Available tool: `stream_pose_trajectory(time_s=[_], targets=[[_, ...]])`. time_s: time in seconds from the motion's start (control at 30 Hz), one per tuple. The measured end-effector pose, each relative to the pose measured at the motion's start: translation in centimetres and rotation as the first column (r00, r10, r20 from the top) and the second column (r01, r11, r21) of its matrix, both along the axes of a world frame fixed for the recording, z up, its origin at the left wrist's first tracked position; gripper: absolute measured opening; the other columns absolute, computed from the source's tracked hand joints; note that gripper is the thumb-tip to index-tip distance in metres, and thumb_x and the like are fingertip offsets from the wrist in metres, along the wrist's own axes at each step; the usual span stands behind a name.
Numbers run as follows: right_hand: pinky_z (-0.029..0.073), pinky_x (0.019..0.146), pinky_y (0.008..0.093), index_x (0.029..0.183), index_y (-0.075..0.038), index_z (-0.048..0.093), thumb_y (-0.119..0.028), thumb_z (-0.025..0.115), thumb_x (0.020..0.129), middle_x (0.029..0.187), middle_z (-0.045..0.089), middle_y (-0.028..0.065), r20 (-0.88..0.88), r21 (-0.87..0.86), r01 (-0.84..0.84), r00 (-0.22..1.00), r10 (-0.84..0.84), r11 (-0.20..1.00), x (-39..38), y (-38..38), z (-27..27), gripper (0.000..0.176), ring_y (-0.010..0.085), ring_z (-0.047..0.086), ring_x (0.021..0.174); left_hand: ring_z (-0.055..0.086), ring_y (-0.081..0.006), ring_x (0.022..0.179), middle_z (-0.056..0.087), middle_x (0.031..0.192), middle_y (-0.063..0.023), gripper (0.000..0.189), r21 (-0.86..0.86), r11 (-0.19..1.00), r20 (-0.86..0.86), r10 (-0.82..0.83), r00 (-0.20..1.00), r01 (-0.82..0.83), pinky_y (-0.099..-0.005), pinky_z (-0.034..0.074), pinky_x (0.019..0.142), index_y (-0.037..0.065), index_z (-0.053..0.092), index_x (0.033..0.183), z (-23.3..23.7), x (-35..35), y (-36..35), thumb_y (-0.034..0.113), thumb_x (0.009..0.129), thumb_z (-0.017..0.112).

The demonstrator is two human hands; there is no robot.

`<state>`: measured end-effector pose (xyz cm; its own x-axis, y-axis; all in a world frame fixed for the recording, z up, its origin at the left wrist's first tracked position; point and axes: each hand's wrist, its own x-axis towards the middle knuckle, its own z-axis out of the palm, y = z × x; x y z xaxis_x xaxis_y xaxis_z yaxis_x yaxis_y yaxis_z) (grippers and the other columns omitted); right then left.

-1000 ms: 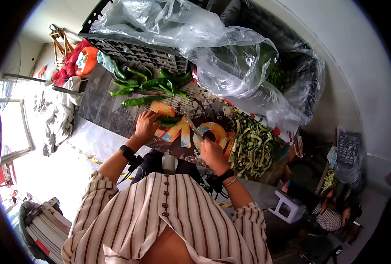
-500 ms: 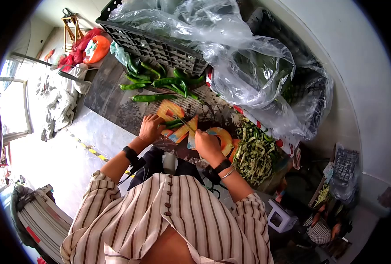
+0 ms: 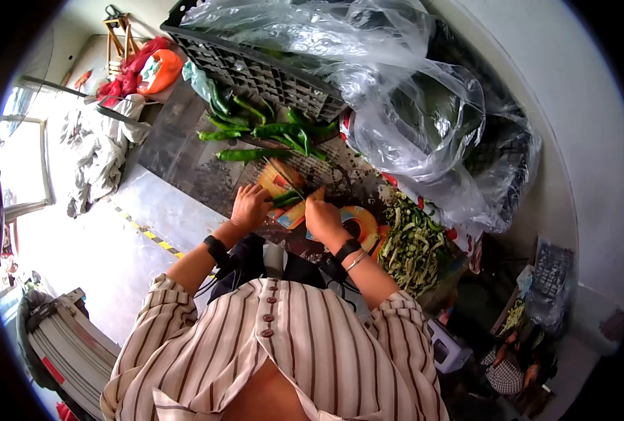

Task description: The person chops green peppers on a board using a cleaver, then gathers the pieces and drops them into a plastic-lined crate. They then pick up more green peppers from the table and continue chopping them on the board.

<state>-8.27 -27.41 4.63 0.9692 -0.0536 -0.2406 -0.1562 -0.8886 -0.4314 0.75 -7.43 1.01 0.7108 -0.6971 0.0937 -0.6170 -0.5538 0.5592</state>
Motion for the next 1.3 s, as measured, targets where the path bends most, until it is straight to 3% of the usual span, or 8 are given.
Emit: stream_pose_trajectory(time_s=[0.33, 0.4, 0.47, 0.53, 0.63, 1.0, 1.17, 1.3], targets=[[0.045, 0.054, 0.0468, 0.077, 0.002, 0.051, -0.016, 0.051, 0.089, 0.064, 0.056, 0.022, 0.039, 0.12, 0.111, 0.992, -0.116, 0.987, -1.3, -1.3, 0.7, 0.022, 0.0388, 0.057, 0.06, 0.054, -0.0276, 0.095, 0.06, 0.096, -0.0066, 0.023, 0.093, 0.973, -0.138, 0.221, 0.966, -0.209, -0.0385, 0.039, 0.08, 0.011, 0.062, 0.094, 0.2, 1.4, 3.2, 0.018, 0.072, 0.065], [0.045, 0.054, 0.047, 0.077, 0.002, 0.051, -0.017, 0.051, 0.089, 0.064, 0.055, 0.022, 0.071, 0.121, 0.121, 0.989, -0.13, 0.985, -2.0, -1.4, 1.3, 0.022, 0.039, 0.057, 0.061, 0.053, -0.0264, 0.094, 0.058, 0.098, -0.0059, 0.029, -0.023, 0.96, -0.001, 0.28, 0.96, -0.28, -0.0384, 0.038, 0.078, 0.012, 0.062, 0.101, 0.8, 1.4, 3.4, 0.021, 0.073, 0.064], [0.045, 0.054, 0.0468, 0.077, 0.002, 0.05, -0.017, 0.051, 0.089, 0.064, 0.055, 0.0222, 0.086, 0.148, 0.079, 0.992, -0.092, 0.986, -2.5, -1.5, 1.9, 0.023, 0.039, 0.056, 0.06, 0.053, -0.0252, 0.093, 0.056, 0.101, -0.0055, 0.037, -0.027, 0.968, 0.052, 0.251, 0.967, -0.249, -0.0377, 0.038, 0.078, 0.013, 0.059, 0.108, 1.7, 1.4, 3.5, 0.023, 0.073, 0.065], [0.046, 0.053, 0.046, 0.078, 0.001, 0.051, -0.016, 0.051, 0.089, 0.064, 0.057, 0.0204, 0.071, 0.097, 0.034, 0.997, -0.042, 0.995, -3.2, -1.5, 2.2, 0.02, 0.0373, 0.058, 0.059, 0.053, -0.0244, 0.09, 0.056, 0.096, -0.0052, 0.035, -0.008, 1.0, 0.185, -0.025, 0.982, 0.027, -0.0367, 0.037, 0.078, 0.013, 0.059, 0.104, 2.9, 1.0, 3.3, 0.026, 0.072, 0.066], [0.048, 0.051, 0.0439, 0.079, 0.0, 0.051, -0.014, 0.05, 0.089, 0.063, 0.058, 0.0179, 0.033, 0.052, -0.01, 0.999, 0.008, 0.999, -4.6, -0.9, 2.5, 0.018, 0.0347, 0.06, 0.058, 0.053, -0.0235, 0.087, 0.056, 0.091, -0.0048, 0.029, 0.117, 0.99, 0.096, -0.087, 0.992, 0.076, -0.0367, 0.037, 0.077, 0.013, 0.06, 0.096, 1.3, -0.1, 2.8, 0.028, 0.072, 0.066], [0.049, 0.048, 0.0396, 0.077, 0.0, 0.051, -0.012, 0.051, 0.087, 0.061, 0.058, 0.0165, 0.032, -0.007, -0.081, 0.996, 0.081, 0.997, -6.8, -0.6, 2.0, 0.015, 0.0331, 0.061, 0.054, 0.053, -0.0232, 0.082, 0.056, 0.08, -0.004, 0.022, 0.05, 0.998, 0.119, -0.047, 0.992, 0.042, -0.0378, 0.037, 0.075, 0.013, 0.06, 0.09, -0.2, -0.3, 2.8, 0.025, 0.073, 0.064], [0.047, 0.055, 0.0464, 0.079, 0.003, 0.052, -0.013, 0.05, 0.088, 0.067, 0.059, 0.0218, -0.141, 0.067, -0.006, 0.99, 0.015, 0.998, -5.6, 0.4, 1.7, 0.019, 0.0405, 0.058, 0.062, 0.054, -0.0228, 0.081, 0.056, 0.079, -0.0034, 0.021, 0.043, 0.998, 0.105, -0.056, 0.993, 0.052, -0.0372, 0.037, 0.075, 0.012, 0.06, 0.09, -0.2, -0.4, 2.8, 0.024, 0.073, 0.064], [0.049, 0.053, 0.0449, 0.075, 0.001, 0.054, -0.01, 0.051, 0.085, 0.065, 0.06, 0.0203, -0.01, 0.063, -0.013, 1.0, 0.014, 0.998, -4.5, 1.1, 0.9, 0.015, 0.0373, 0.062, 0.062, 0.054, -0.0227, 0.08, 0.056, 0.079, -0.0034, 0.017, 0.028, 0.994, 0.092, -0.106, 0.99, 0.104, -0.037, 0.037, 0.073, 0.014, 0.062, 0.087, -0.1, -0.4, 3.0, 0.023, 0.072, 0.064]])
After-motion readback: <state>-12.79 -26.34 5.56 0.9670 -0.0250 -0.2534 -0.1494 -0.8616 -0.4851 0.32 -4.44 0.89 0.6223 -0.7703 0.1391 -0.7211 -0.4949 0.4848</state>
